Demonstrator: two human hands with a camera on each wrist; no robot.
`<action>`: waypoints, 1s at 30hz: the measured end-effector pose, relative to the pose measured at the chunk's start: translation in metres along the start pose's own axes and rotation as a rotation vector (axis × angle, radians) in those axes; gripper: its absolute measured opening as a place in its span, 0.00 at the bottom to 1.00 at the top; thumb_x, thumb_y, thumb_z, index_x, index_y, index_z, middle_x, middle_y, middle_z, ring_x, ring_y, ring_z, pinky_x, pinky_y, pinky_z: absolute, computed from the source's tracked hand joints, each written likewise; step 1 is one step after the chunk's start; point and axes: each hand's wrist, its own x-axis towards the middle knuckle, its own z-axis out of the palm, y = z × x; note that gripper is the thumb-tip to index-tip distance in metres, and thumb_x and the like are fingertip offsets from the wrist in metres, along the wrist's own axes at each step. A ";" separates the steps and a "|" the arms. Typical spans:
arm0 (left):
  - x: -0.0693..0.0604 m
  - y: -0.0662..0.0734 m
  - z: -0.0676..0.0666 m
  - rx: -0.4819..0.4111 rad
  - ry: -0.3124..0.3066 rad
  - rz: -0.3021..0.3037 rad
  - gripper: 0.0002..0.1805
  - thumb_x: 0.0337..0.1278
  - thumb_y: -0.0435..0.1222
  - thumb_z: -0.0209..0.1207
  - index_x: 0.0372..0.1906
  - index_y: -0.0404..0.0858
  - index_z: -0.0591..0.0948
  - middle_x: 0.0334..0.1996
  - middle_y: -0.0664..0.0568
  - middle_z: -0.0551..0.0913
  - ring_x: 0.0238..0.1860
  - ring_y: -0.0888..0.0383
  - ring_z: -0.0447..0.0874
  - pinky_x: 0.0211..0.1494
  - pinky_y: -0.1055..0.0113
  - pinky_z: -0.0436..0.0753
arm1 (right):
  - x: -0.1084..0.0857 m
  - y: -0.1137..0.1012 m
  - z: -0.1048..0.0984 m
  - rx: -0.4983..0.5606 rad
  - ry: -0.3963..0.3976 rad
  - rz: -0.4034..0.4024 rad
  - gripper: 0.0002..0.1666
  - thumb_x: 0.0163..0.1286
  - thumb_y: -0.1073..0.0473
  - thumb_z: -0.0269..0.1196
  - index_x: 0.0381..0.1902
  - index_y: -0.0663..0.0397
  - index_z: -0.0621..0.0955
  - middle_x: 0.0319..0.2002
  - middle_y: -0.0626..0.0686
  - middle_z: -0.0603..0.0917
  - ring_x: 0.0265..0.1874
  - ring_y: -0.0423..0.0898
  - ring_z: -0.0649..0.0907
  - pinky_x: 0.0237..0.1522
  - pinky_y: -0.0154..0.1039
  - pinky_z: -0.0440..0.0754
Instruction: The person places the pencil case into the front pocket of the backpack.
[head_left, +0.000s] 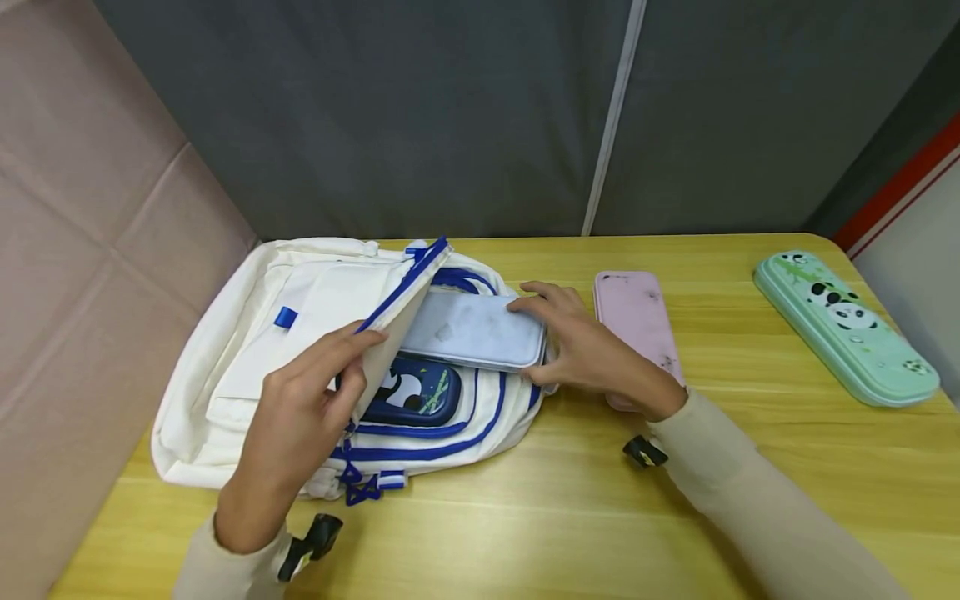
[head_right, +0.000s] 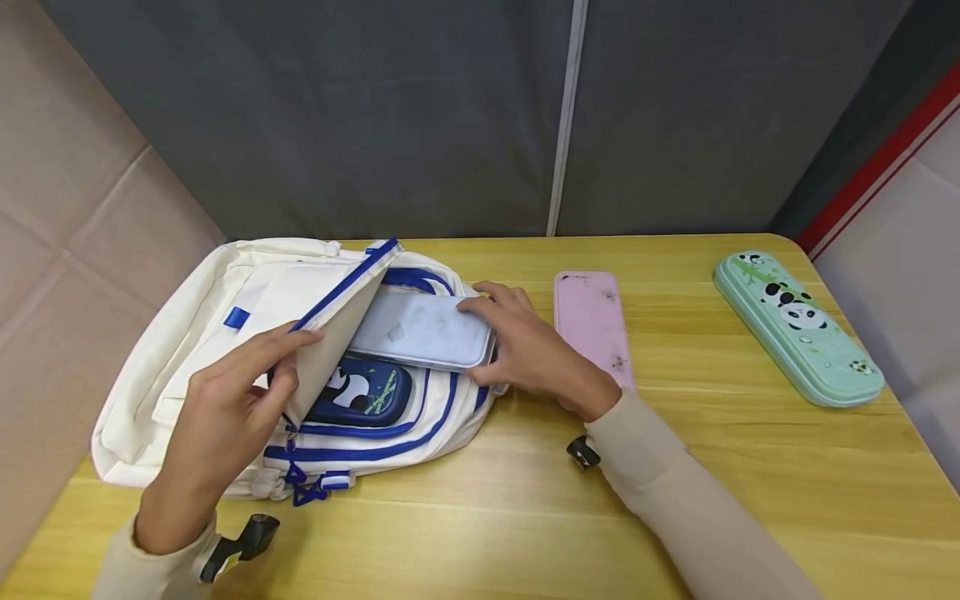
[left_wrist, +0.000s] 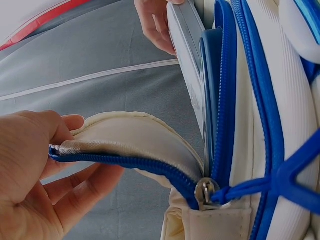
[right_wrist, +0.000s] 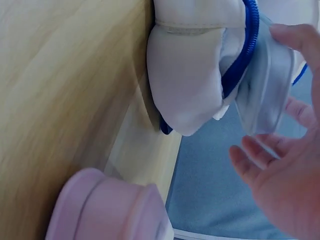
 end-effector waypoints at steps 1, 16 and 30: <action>0.000 0.000 0.000 0.001 -0.004 -0.005 0.21 0.60 0.19 0.58 0.54 0.37 0.88 0.55 0.45 0.90 0.53 0.47 0.91 0.39 0.78 0.85 | -0.001 0.000 -0.001 -0.010 0.012 0.008 0.44 0.58 0.55 0.76 0.73 0.50 0.73 0.81 0.61 0.60 0.79 0.63 0.59 0.75 0.68 0.66; 0.000 0.000 -0.001 -0.001 -0.015 -0.016 0.21 0.61 0.19 0.58 0.54 0.38 0.88 0.55 0.44 0.90 0.53 0.48 0.90 0.41 0.78 0.86 | 0.006 -0.002 0.000 0.030 0.073 0.002 0.40 0.58 0.60 0.76 0.69 0.58 0.77 0.71 0.62 0.73 0.72 0.60 0.72 0.76 0.60 0.70; 0.001 -0.001 0.001 -0.006 -0.026 -0.008 0.21 0.61 0.19 0.57 0.53 0.37 0.89 0.54 0.44 0.90 0.50 0.48 0.91 0.38 0.77 0.87 | 0.025 -0.019 0.015 0.013 0.037 0.053 0.40 0.60 0.55 0.78 0.69 0.55 0.77 0.73 0.60 0.74 0.75 0.61 0.70 0.78 0.59 0.68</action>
